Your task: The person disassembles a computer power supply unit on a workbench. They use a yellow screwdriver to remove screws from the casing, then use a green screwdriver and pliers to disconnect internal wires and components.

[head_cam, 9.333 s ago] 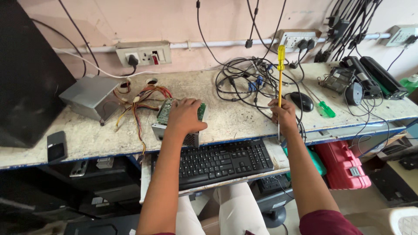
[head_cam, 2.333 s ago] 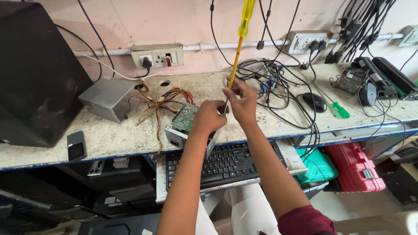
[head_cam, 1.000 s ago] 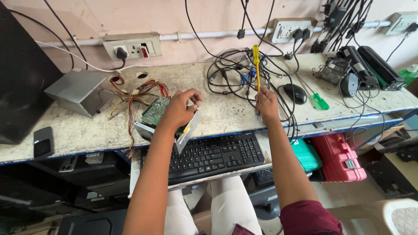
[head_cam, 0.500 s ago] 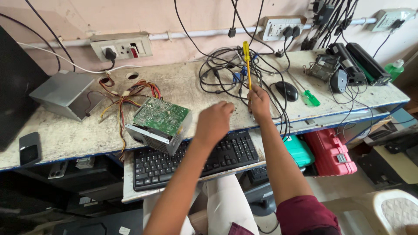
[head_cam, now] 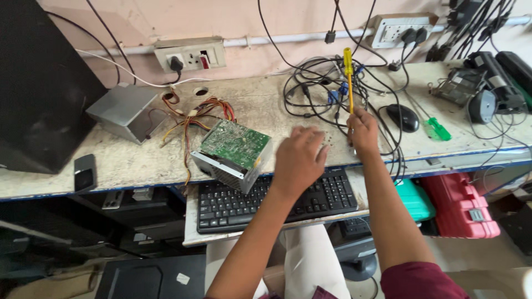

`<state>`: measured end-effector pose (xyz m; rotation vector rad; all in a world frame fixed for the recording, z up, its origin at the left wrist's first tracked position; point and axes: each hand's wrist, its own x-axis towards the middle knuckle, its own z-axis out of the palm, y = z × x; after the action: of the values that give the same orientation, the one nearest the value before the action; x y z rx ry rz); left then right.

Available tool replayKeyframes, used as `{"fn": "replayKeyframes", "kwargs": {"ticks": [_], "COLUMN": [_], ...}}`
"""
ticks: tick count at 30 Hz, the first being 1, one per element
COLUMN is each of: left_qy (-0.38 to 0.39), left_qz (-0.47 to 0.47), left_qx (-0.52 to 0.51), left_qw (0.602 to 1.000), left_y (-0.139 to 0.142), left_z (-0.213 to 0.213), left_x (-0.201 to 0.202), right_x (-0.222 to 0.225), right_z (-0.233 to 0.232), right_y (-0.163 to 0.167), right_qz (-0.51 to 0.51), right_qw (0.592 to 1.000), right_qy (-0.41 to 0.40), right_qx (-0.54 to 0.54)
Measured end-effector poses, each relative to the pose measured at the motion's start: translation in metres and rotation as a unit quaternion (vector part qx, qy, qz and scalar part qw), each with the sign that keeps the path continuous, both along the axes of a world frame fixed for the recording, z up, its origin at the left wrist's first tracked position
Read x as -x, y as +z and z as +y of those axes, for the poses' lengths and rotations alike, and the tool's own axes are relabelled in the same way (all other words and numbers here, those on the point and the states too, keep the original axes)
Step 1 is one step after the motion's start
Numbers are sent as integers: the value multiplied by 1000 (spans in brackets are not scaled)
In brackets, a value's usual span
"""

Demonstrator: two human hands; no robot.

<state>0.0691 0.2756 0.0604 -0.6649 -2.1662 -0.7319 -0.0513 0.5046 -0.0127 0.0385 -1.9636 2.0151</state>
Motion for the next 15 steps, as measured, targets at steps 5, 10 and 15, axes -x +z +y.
{"fn": "replayKeyframes", "kwargs": {"ticks": [5,10,15], "left_qy": [168,250,241], "left_qz": [-119,-303,-282], "left_qx": [74,137,140], "left_qw": [976,909,918], "left_y": [46,48,28], "left_z": [-95,-150,-158], "left_x": [-4,-18,-17], "right_x": [-9,-9,-6], "right_z": [-9,-10,-7], "right_y": [7,13,8], "right_qz": [-14,-12,-7], "right_qw": [1000,1000,1000], "right_qy": [2,-12,7], "right_qx": [23,-11,8]}}
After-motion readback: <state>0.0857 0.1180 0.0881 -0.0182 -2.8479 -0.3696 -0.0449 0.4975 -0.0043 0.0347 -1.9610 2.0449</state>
